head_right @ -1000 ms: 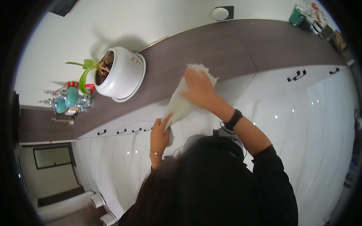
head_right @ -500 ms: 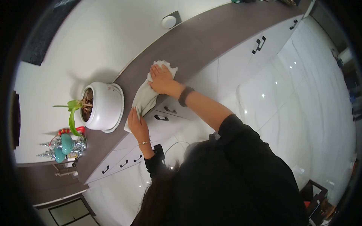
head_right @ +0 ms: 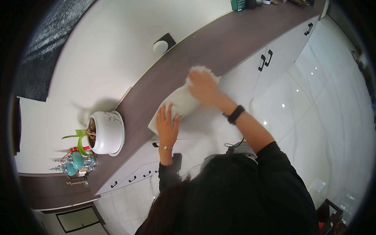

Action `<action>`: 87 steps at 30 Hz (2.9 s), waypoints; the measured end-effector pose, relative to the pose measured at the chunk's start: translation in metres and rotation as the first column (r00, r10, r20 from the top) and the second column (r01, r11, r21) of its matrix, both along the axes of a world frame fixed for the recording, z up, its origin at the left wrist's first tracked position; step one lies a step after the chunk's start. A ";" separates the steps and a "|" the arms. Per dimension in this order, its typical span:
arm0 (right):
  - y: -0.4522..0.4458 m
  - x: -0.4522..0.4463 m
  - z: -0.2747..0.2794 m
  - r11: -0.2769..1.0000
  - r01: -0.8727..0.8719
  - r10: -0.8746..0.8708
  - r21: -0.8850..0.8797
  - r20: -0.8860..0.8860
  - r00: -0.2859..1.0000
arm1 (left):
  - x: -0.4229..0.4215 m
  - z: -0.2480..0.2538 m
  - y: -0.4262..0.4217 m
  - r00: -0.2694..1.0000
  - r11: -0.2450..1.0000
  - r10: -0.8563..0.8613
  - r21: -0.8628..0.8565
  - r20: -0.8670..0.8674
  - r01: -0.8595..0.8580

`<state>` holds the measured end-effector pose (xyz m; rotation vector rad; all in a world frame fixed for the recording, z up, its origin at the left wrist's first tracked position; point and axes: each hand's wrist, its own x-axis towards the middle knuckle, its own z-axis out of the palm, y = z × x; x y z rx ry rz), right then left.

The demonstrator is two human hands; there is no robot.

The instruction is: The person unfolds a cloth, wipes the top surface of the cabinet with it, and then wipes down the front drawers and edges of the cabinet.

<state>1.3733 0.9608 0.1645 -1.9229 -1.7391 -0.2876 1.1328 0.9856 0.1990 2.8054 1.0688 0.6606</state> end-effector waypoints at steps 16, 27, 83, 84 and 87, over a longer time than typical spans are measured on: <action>0.141 0.228 0.022 0.792 0.327 -0.307 -0.515 0.126 0.943 | 0.261 -0.007 0.106 0.922 0.986 -0.103 -0.159 -0.373 0.045; 0.201 0.208 0.052 0.490 0.521 -0.530 -0.698 0.236 0.814 | 0.305 -0.011 0.186 0.871 0.969 0.000 -0.216 -0.491 -0.123; 0.028 0.443 0.040 0.193 0.817 -0.609 -0.543 0.587 0.534 | 0.559 0.016 0.033 0.889 0.977 -0.150 -0.200 -0.432 0.067; 0.035 0.451 0.038 0.170 0.831 -0.592 -0.529 0.620 0.515 | 0.573 0.015 0.046 0.849 0.972 -0.136 -0.234 -0.511 0.015; 0.046 0.466 0.042 0.144 0.877 -0.533 -0.459 0.711 0.459 | 0.599 0.003 0.074 0.856 0.976 -0.139 -0.217 -0.498 0.032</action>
